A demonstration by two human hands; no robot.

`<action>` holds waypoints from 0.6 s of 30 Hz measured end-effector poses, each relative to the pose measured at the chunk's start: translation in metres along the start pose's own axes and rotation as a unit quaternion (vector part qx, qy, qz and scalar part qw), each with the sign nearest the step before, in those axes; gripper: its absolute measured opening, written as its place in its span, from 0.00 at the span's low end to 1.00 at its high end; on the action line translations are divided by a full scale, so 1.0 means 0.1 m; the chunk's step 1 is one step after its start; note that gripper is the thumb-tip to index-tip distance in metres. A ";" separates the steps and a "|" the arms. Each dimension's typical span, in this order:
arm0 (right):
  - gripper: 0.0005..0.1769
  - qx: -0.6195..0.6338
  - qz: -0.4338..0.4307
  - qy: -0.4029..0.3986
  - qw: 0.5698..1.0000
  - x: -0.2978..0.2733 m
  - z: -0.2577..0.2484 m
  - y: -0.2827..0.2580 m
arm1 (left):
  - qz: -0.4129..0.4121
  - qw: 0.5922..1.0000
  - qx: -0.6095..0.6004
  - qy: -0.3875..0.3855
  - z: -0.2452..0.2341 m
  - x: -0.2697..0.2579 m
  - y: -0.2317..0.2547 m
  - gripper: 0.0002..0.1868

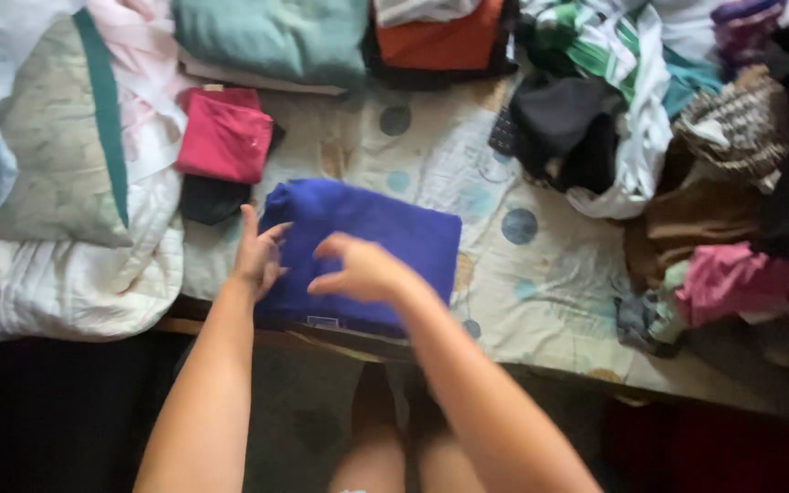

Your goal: Folding various laundry items such as shirts and pants on a bed.

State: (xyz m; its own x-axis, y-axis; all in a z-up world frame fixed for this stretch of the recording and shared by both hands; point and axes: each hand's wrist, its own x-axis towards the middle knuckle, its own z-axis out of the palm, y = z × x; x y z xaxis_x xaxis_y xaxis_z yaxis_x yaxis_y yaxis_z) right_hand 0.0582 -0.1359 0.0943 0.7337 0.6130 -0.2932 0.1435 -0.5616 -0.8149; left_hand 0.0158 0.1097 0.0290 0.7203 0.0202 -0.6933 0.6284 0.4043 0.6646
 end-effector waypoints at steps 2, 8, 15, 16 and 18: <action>0.34 0.047 0.017 -0.042 0.998 0.07 0.27 -0.08 | -0.023 0.991 -0.128 0.033 -0.12 -0.14 0.03 0.41; 0.33 -0.059 0.177 0.368 0.911 -0.26 0.39 0.74 | 0.116 0.929 0.323 0.141 -0.51 0.12 -0.32 0.30; 0.42 0.218 0.329 0.287 0.873 -0.16 0.48 1.35 | 0.111 0.818 0.478 0.301 -0.22 -0.24 -0.11 0.34; 0.36 0.305 0.292 0.222 0.879 -0.12 0.39 1.20 | 0.110 0.774 0.535 0.321 0.11 -0.39 0.05 0.30; 0.31 0.386 0.250 0.154 0.874 -0.13 0.11 0.62 | 0.107 0.728 0.588 0.337 0.51 -0.45 0.14 0.28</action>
State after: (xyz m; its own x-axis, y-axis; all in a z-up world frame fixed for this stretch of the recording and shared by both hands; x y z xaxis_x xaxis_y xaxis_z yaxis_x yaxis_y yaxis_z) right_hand 0.0506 -0.1729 0.0421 0.7369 0.1527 -0.6585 -0.6512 -0.1012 -0.7522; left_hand 0.0071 0.0675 0.0833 0.7805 0.5711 -0.2543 0.6247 -0.7281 0.2821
